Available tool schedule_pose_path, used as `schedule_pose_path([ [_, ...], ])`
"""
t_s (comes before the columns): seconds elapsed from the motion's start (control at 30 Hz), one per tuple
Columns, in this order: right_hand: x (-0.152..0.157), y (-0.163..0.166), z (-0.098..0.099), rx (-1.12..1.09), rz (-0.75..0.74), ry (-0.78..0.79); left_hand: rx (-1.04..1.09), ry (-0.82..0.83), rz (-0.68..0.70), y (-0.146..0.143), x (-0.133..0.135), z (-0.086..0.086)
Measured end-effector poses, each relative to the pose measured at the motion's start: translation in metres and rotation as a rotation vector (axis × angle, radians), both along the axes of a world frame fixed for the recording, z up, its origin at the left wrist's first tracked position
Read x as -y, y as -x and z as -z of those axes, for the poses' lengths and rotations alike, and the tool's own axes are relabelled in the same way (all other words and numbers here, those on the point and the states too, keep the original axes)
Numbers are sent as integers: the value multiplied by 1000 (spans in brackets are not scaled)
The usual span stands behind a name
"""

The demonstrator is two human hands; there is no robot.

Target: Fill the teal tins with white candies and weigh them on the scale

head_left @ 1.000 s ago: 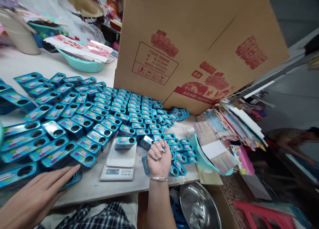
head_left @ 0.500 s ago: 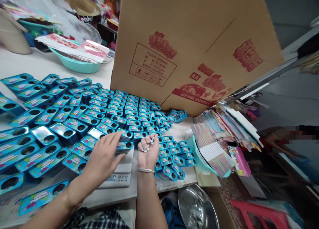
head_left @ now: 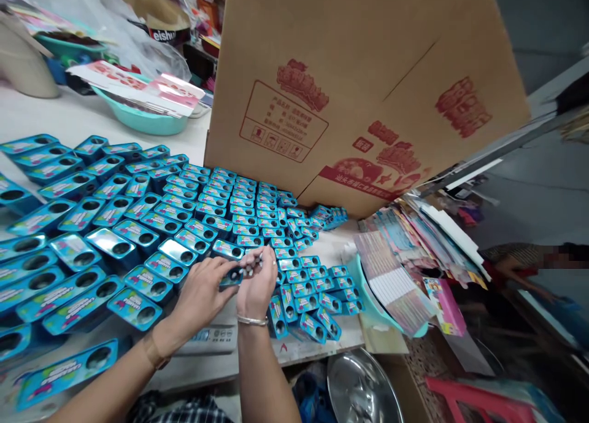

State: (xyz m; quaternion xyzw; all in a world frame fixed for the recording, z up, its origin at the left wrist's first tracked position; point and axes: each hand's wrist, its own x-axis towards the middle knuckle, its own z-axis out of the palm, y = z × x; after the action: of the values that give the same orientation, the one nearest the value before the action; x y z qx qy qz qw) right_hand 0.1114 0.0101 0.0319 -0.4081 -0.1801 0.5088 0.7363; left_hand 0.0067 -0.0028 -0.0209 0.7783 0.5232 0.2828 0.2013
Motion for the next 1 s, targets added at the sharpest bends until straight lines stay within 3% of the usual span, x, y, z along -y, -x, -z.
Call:
schedule_pose_path([
  [0.17, -3, 0, 1, -62, 8, 7, 19, 19, 5, -1, -2, 2],
  [0.37, -9, -22, 1, -362, -113, 96, 67, -19, -13, 4, 1, -4],
  [0.53, -1, -49, -2, -464, -178, 1, 176, -163, -98, 43, 18, -33],
  [0.7, 10, -62, -3, -450, -180, -40, 119, -91, -247, 89, 42, -53],
  [0.83, 10, -59, -3, -499, -165, -15, 111, -40, -307, 102, 55, -49],
  [1.0, 5, -47, -4, -486, -170, 72, 147, -23, -220, 89, 58, -38],
])
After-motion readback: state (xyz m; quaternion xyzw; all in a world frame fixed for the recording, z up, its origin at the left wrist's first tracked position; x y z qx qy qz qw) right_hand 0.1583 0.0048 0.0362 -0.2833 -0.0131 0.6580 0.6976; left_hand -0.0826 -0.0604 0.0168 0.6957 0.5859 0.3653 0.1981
